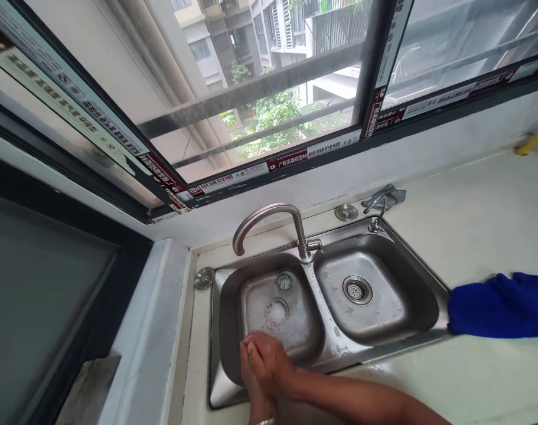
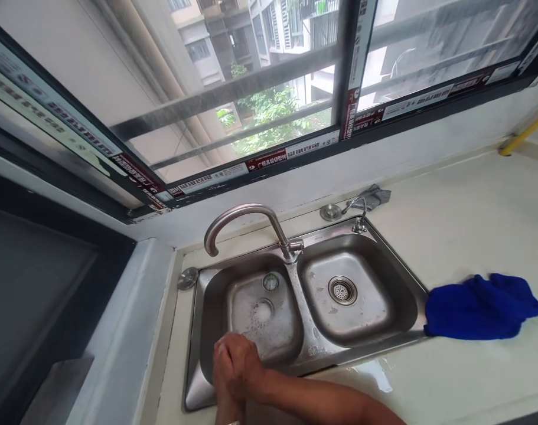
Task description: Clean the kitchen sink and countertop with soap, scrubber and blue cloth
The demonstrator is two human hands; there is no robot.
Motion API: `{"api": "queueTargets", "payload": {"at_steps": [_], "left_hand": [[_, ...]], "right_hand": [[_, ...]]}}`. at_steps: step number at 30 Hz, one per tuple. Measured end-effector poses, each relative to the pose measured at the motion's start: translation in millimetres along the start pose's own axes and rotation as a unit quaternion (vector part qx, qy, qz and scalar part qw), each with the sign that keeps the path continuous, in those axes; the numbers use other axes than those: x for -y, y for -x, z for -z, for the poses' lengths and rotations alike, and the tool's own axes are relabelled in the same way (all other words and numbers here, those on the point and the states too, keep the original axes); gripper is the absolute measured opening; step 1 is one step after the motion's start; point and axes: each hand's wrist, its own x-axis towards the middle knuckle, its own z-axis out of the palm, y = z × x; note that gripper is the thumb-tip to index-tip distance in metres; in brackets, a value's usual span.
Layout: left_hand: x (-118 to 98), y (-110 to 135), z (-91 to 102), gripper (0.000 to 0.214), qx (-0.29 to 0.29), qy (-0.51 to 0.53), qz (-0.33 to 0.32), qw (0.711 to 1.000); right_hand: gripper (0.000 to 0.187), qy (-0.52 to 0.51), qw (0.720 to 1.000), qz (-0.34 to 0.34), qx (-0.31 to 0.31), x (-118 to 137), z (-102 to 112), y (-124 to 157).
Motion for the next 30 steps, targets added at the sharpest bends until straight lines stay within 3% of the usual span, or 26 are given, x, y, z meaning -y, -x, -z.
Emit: {"api": "queueTargets", "payload": {"at_steps": [3, 6, 9, 12, 14, 16, 19, 22, 27, 30], "left_hand": [[-11.2, 4.7, -17.1, 0.023, -0.072, -0.049, 0.01, 0.996], [-18.9, 20.8, -38.7, 0.022, -0.085, -0.039, 0.01, 0.996], [-19.4, 43.5, -54.4, 0.021, -0.043, 0.014, 0.021, 0.999], [-18.9, 58.7, -59.8, 0.032, 0.021, 0.115, 0.085, 0.99], [-20.6, 61.8, -60.2, 0.03, 0.056, 0.165, 0.099, 0.98], [-22.9, 61.5, -60.8, 0.023, 0.064, 0.175, 0.057, 0.981], [-23.9, 60.3, -64.1, 0.021, 0.082, 0.156, -0.025, 0.984], [-21.9, 59.6, -66.5, 0.03, 0.135, 0.11, -0.074, 0.982], [-22.9, 49.0, -59.3, 0.031, 0.128, -0.029, -0.106, 0.986], [-24.3, 40.4, -52.5, 0.029, 0.12, -0.095, -0.09, 0.984]], "right_hand": [[0.04, -0.026, 0.999, 0.037, -0.004, 8.1, 10.8, -8.7], [0.04, -0.054, 0.998, 0.032, -0.003, 10.2, 23.1, -17.5], [0.043, -0.106, 0.993, -0.052, 0.025, 3.2, 35.7, -23.8], [0.054, -0.186, 0.974, -0.126, 0.023, -7.6, 48.2, -23.5], [0.059, -0.213, 0.968, -0.134, 0.0, -12.3, 55.9, -18.7], [0.057, -0.201, 0.974, -0.101, -0.016, -12.8, 62.9, -11.7], [0.046, -0.117, 0.992, -0.029, -0.028, -6.4, 72.1, -3.5], [0.043, -0.051, 0.998, -0.001, -0.048, 3.6, 80.6, -3.4], [0.03, -0.13, 0.988, -0.042, -0.068, 12.0, 90.4, -13.4], [0.031, -0.159, 0.982, -0.06, -0.082, 11.9, 90.3, -16.3]]}}
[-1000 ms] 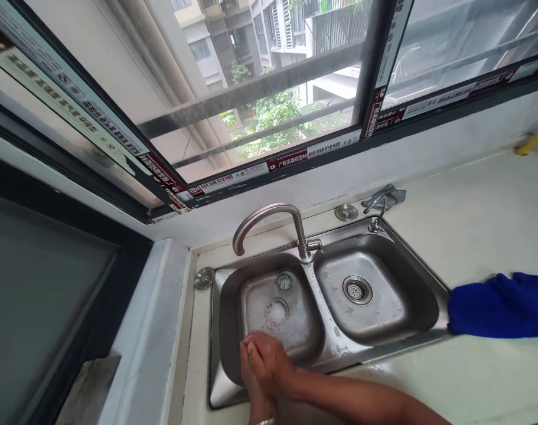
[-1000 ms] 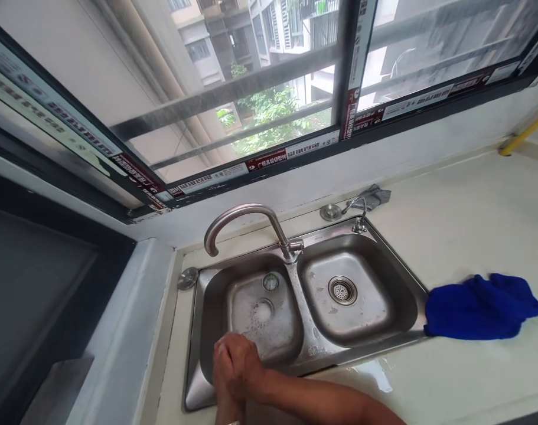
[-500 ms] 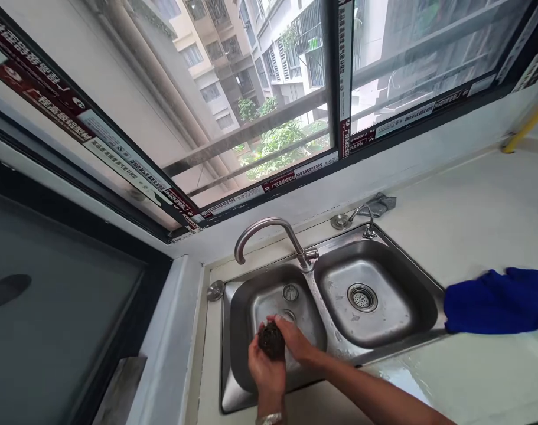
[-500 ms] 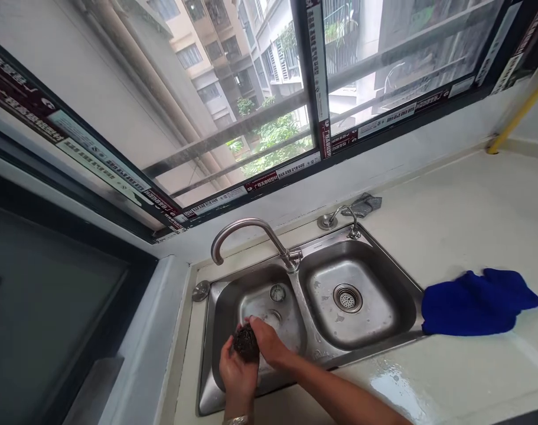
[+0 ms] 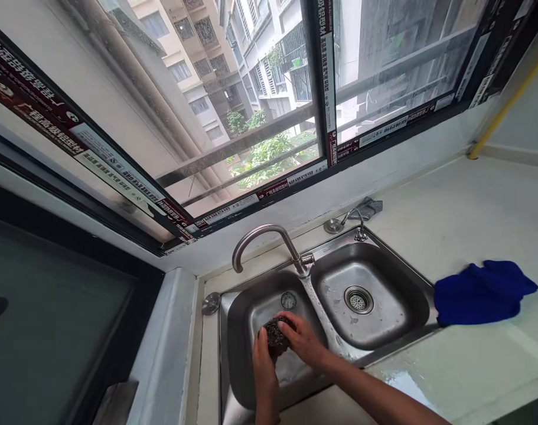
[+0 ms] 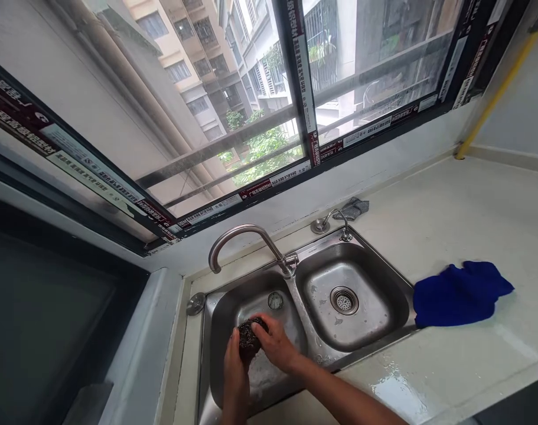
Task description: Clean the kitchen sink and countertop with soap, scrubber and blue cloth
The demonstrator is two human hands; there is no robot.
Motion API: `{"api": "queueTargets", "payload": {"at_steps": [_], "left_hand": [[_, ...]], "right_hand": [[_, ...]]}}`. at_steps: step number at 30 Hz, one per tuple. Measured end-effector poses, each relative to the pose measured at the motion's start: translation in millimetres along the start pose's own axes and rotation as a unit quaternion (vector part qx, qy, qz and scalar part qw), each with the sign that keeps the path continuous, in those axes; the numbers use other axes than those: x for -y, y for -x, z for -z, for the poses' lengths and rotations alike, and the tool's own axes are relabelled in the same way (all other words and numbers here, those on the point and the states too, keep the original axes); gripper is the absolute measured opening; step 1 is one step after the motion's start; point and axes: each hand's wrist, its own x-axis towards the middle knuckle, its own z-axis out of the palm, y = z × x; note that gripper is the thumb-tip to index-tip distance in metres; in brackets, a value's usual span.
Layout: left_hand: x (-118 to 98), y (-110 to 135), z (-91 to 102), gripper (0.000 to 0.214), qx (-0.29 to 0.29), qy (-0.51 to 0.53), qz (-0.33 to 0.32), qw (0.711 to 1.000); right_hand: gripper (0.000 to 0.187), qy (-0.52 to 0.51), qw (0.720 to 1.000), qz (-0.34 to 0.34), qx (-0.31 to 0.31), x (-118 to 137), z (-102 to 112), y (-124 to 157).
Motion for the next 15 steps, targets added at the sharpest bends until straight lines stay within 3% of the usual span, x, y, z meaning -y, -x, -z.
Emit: {"api": "queueTargets", "payload": {"at_steps": [3, 8, 15], "left_hand": [[6.0, -2.7, 3.7, 0.04, 0.018, -0.003, 0.045, 0.999], [15.9, -1.3, 1.0, 0.047, 0.033, 0.031, 0.069, 0.997], [4.4, 2.9, -12.1, 0.054, 0.125, 0.081, 0.084, 0.985]], "right_hand": [[0.031, 0.022, 1.0, 0.015, -0.003, 1.7, -0.7, 0.3], [0.03, 0.098, 0.993, 0.051, 0.043, 10.0, 8.0, -3.9], [0.031, 0.082, 0.996, 0.033, 0.03, -1.8, 34.6, -15.3]]}}
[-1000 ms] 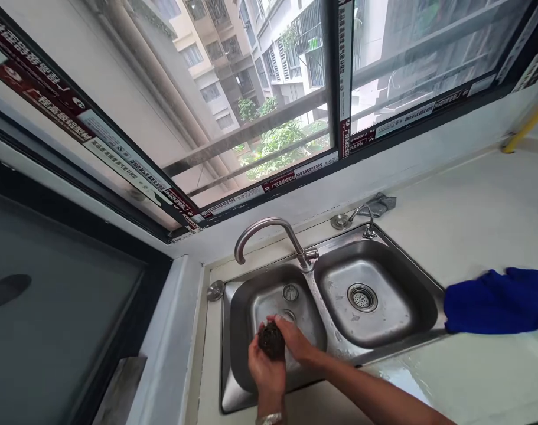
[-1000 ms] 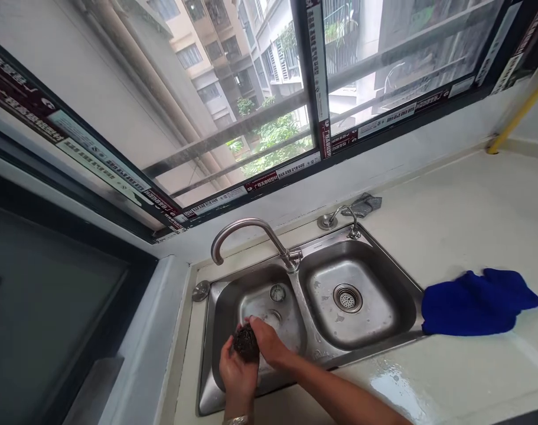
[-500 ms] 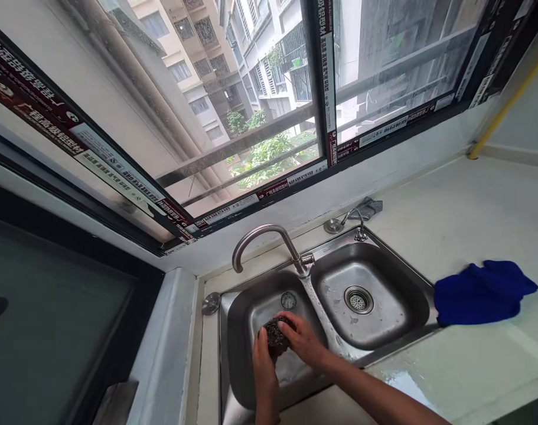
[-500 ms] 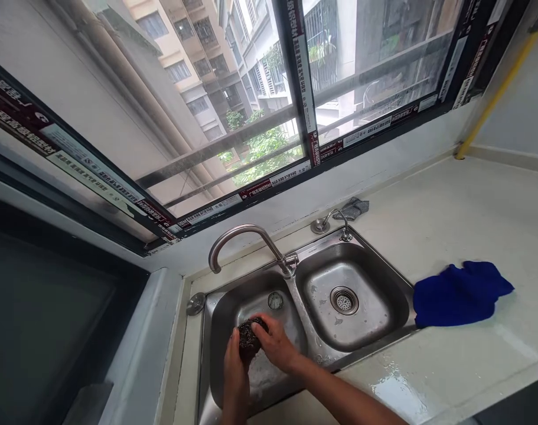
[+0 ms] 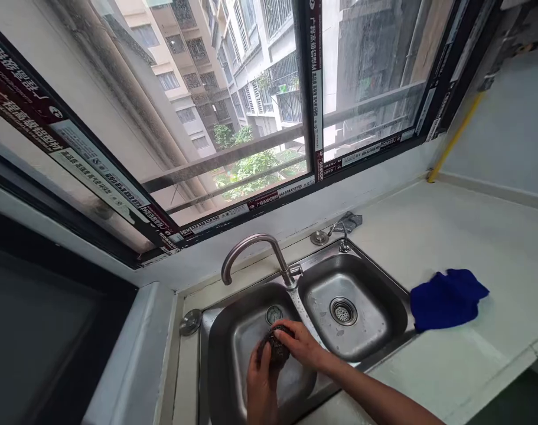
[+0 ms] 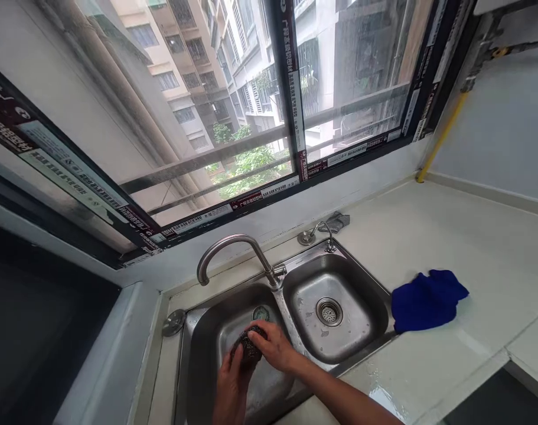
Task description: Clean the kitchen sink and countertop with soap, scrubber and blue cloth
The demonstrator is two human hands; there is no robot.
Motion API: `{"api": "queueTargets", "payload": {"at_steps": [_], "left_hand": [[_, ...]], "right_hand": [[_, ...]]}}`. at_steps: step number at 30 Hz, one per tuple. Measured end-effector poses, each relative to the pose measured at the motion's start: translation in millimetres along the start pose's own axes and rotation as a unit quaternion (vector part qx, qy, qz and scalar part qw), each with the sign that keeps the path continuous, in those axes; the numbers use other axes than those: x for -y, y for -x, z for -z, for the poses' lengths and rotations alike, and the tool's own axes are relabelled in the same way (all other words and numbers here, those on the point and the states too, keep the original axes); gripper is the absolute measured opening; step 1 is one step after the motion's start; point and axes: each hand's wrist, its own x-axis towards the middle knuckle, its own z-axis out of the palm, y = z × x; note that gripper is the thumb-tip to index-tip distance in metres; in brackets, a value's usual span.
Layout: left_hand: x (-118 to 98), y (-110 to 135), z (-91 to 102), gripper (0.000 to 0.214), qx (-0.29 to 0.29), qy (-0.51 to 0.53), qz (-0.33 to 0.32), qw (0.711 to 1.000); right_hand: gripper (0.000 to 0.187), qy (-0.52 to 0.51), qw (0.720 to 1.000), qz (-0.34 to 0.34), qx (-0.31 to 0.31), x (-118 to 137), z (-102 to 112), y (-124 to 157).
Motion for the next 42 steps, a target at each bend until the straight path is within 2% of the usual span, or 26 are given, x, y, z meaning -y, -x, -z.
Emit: {"api": "queueTargets", "payload": {"at_steps": [3, 6, 9, 12, 14, 17, 20, 24, 27, 30, 33, 36, 39, 42], "left_hand": [[-2.8, 3.2, -4.2, 0.054, 0.014, 0.024, 0.011, 1.0], [-7.4, 6.8, -6.7, 0.046, -0.023, 0.059, 0.012, 0.998], [-15.7, 11.6, -10.2, 0.03, -0.076, 0.083, -0.009, 0.994], [-23.1, 17.4, -13.5, 0.022, -0.084, 0.081, -0.033, 0.993], [-25.3, 20.8, -13.1, 0.024, -0.093, 0.069, -0.044, 0.992], [-26.9, 24.0, -6.0, 0.031, -0.132, 0.032, -0.086, 0.987], [-34.2, 26.7, 6.0, 0.037, -0.176, -0.064, -0.144, 0.972], [-55.4, 34.0, 15.9, 0.05, -0.169, -0.236, -0.196, 0.937], [-68.0, 43.6, 12.5, 0.058, -0.152, -0.278, -0.211, 0.925], [-69.9, 56.2, 4.6, 0.061, -0.14, -0.204, -0.213, 0.945], [-63.8, 69.5, -2.3, 0.058, -0.138, -0.085, -0.204, 0.965], [-54.3, 80.3, -7.1, 0.058, -0.132, -0.008, -0.178, 0.975], [-43.6, 85.5, -11.1, 0.054, -0.127, -0.006, -0.153, 0.98], [-33.8, 84.3, -15.1, 0.052, -0.181, -0.041, -0.157, 0.97]], "right_hand": [[0.032, -0.012, 1.0, -0.009, -0.016, -8.6, 4.3, -3.9], [0.036, -0.052, 0.998, -0.03, -0.027, -9.6, 3.0, -9.0], [0.037, -0.088, 0.995, -0.028, -0.041, -1.4, -1.5, -12.0], [0.035, -0.119, 0.992, -0.014, -0.049, 12.3, -7.9, -11.1], [0.032, -0.149, 0.988, -0.009, -0.039, 21.7, -12.5, -8.8], [0.033, -0.201, 0.979, -0.015, 0.007, 33.3, -17.3, -5.3], [0.041, -0.222, 0.97, -0.04, 0.09, 41.9, -16.9, -3.9], [0.051, -0.213, 0.953, -0.056, 0.206, 49.4, -12.4, -5.5], [0.047, -0.211, 0.95, -0.046, 0.228, 52.6, -13.1, -6.8], [0.04, -0.228, 0.956, -0.039, 0.181, 54.8, -17.5, -5.8], [0.044, -0.256, 0.953, -0.055, 0.151, 55.2, -20.5, -2.1], [0.049, -0.276, 0.949, -0.068, 0.137, 53.0, -19.4, 3.2], [0.051, -0.298, 0.942, -0.071, 0.137, 49.0, -16.0, 8.7], [0.048, -0.298, 0.94, -0.069, 0.149, 45.5, -12.5, 13.9]]}}
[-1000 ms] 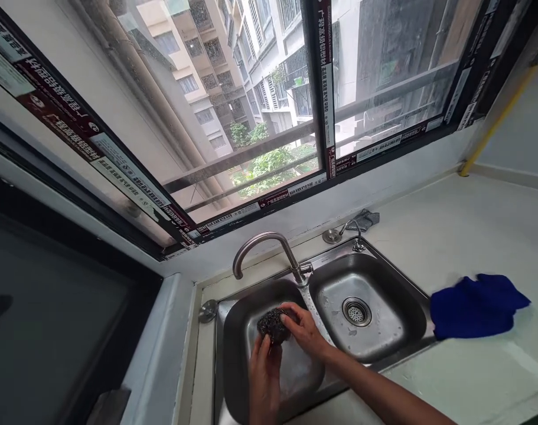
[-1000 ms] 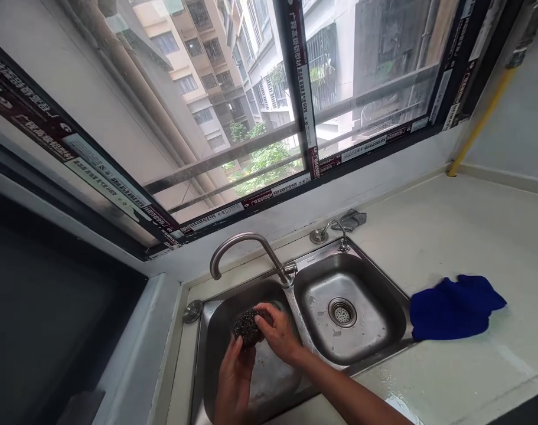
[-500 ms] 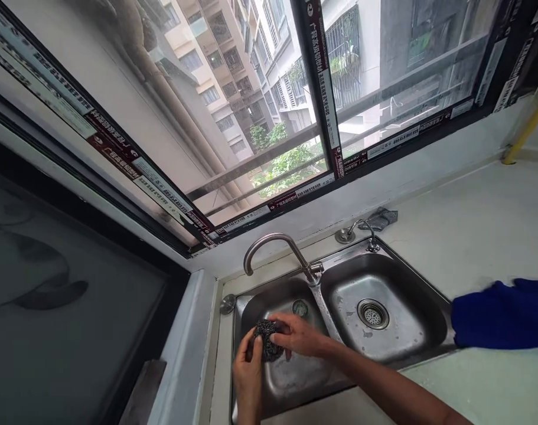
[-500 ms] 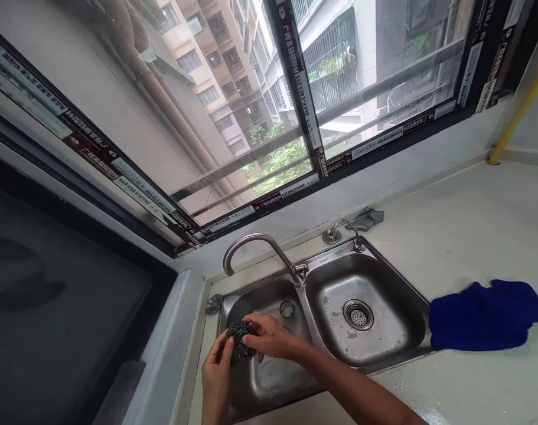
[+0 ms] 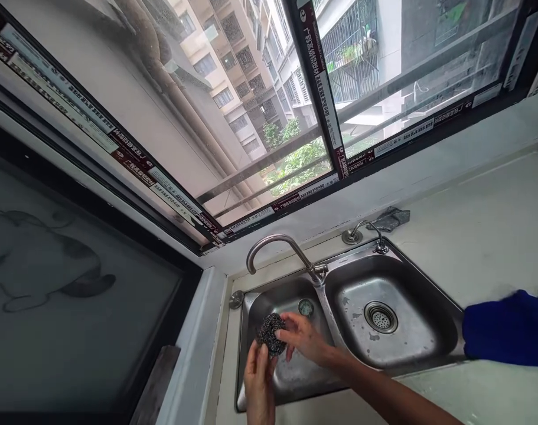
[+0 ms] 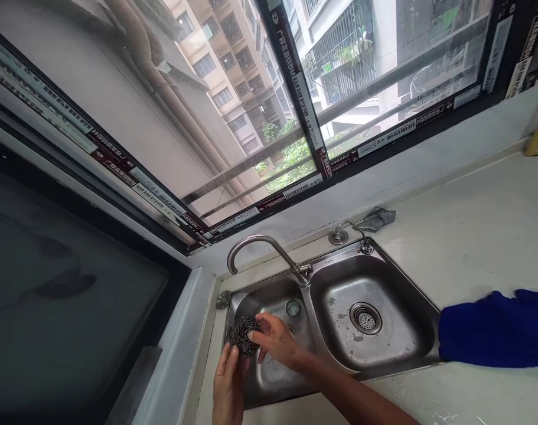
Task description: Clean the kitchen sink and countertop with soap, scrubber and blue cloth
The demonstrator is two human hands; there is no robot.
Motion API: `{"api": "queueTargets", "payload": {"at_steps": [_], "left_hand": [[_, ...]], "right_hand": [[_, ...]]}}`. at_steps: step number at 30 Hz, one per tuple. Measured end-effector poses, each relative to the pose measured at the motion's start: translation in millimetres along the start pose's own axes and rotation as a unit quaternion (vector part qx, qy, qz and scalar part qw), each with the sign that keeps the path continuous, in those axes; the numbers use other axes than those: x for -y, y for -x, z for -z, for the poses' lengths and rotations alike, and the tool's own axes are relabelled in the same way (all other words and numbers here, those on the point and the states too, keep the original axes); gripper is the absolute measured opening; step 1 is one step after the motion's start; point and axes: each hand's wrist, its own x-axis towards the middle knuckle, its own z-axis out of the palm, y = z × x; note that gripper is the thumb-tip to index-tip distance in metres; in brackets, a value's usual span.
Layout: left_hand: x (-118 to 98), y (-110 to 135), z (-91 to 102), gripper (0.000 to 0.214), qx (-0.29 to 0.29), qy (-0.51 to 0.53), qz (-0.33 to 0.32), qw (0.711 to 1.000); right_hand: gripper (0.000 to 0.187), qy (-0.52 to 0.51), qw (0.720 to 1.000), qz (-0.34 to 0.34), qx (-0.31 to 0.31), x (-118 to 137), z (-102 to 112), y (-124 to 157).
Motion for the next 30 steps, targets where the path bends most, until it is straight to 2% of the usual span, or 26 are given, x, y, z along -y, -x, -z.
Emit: {"api": "queueTargets", "payload": {"at_steps": [3, 8, 16, 21, 24, 28, 30], "left_hand": [[7.5, -0.7, -5.3, 0.055, -0.042, -0.04, -0.022, 0.998], [14.7, -6.0, -11.8, 0.059, -0.036, -0.085, -0.082, 0.992], [21.3, -17.6, -15.8, 0.063, -0.03, -0.096, -0.111, 0.989], [27.6, -23.8, -16.2, 0.067, -0.043, -0.072, -0.104, 0.991], [31.1, -29.4, -18.1, 0.065, -0.037, -0.051, -0.084, 0.995], [32.8, -40.6, -25.0, 0.047, -0.024, -0.024, -0.033, 0.999], [32.2, -49.0, -26.9, 0.034, -0.015, 0.001, 0.004, 1.0]], "right_hand": [[0.041, 0.013, 1.0, 0.005, 0.002, 0.6, 3.2, 5.1], [0.031, 0.055, 0.998, 0.013, -0.001, 7.4, 8.7, 11.1], [0.024, 0.091, 0.995, 0.035, -0.028, 4.9, 7.2, 11.1], [0.022, 0.154, 0.984, 0.066, -0.06, 3.1, 10.1, 7.0], [0.026, 0.172, 0.983, 0.055, -0.041, 4.1, 8.8, 6.3], [0.028, 0.181, 0.983, 0.013, -0.011, -2.0, 6.4, 3.0], [0.032, 0.206, 0.978, 0.014, -0.018, -6.3, 14.3, -3.1]]}}
